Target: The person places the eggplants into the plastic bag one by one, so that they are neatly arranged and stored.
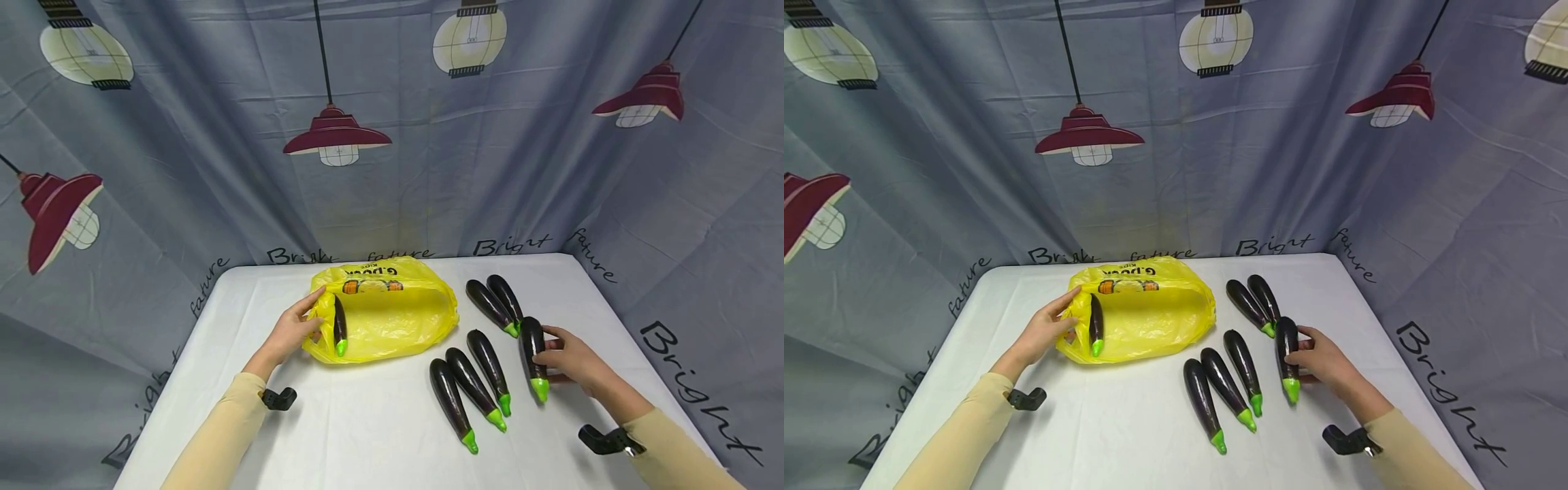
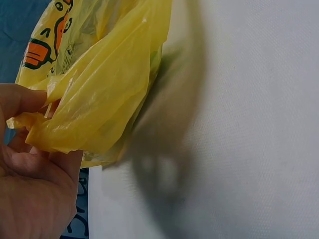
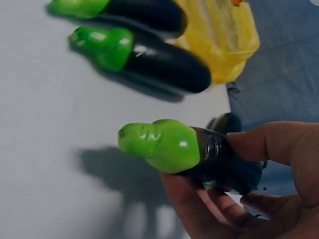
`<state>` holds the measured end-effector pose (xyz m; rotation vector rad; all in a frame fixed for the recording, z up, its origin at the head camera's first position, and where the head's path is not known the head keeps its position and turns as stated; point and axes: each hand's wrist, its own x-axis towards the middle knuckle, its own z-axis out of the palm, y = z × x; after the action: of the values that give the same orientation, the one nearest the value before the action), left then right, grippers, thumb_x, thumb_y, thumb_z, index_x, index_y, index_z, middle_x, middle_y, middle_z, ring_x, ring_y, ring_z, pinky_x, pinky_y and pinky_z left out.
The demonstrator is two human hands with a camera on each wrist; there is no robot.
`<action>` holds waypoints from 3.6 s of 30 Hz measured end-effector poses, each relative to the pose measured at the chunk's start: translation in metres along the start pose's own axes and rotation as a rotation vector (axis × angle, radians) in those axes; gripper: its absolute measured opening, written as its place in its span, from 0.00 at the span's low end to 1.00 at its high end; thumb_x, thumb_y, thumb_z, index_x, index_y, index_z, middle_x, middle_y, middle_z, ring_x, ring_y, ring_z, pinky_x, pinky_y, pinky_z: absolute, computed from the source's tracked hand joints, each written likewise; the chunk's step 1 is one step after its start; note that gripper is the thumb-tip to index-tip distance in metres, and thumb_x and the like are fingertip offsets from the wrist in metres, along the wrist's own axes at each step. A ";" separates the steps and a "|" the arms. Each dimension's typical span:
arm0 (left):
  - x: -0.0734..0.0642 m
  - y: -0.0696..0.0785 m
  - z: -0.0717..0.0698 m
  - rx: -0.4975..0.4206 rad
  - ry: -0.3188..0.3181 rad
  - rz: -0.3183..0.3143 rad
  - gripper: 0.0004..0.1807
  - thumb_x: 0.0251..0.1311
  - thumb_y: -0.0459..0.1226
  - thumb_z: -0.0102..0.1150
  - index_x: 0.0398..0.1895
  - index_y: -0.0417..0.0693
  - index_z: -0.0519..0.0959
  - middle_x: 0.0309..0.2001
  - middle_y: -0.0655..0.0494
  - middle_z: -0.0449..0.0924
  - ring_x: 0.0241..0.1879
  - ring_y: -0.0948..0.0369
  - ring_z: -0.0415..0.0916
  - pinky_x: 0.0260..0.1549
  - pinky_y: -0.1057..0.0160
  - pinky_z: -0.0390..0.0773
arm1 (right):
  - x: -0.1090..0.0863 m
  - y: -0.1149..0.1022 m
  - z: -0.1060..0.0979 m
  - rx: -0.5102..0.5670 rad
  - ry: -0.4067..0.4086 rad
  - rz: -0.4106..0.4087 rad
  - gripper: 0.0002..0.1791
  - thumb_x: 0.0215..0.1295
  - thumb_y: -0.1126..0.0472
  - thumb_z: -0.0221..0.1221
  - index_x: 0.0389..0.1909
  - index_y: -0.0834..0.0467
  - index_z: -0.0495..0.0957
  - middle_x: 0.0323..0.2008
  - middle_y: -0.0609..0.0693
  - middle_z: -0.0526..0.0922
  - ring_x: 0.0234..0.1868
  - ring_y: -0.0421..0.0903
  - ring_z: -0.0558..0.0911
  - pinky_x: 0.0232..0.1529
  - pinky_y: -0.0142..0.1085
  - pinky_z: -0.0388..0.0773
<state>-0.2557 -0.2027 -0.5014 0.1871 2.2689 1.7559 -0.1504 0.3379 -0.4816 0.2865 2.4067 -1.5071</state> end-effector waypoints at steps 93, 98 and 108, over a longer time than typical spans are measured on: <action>0.005 0.015 0.007 0.018 0.109 0.026 0.27 0.78 0.34 0.50 0.76 0.59 0.68 0.78 0.47 0.58 0.60 0.50 0.72 0.50 0.54 0.84 | 0.124 -0.139 0.221 0.390 -0.338 0.031 0.46 0.65 0.67 0.68 0.80 0.56 0.55 0.65 0.61 0.73 0.46 0.53 0.86 0.45 0.47 0.86; 0.005 0.016 0.007 0.009 0.115 0.021 0.27 0.78 0.33 0.50 0.76 0.60 0.69 0.77 0.47 0.60 0.58 0.50 0.72 0.45 0.59 0.85 | 0.130 -0.142 0.229 0.403 -0.317 0.026 0.46 0.66 0.68 0.67 0.80 0.56 0.55 0.67 0.62 0.71 0.47 0.52 0.86 0.43 0.44 0.87; 0.006 0.016 0.006 -0.003 0.120 0.012 0.27 0.77 0.34 0.51 0.76 0.60 0.69 0.78 0.47 0.58 0.62 0.51 0.72 0.47 0.63 0.84 | 0.138 -0.145 0.242 0.377 -0.312 0.019 0.46 0.65 0.69 0.67 0.80 0.56 0.56 0.65 0.63 0.74 0.44 0.52 0.87 0.39 0.44 0.87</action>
<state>-0.2608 -0.1915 -0.4886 0.0975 2.3528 1.8220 -0.2928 0.0598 -0.5065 0.1364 1.8723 -1.8389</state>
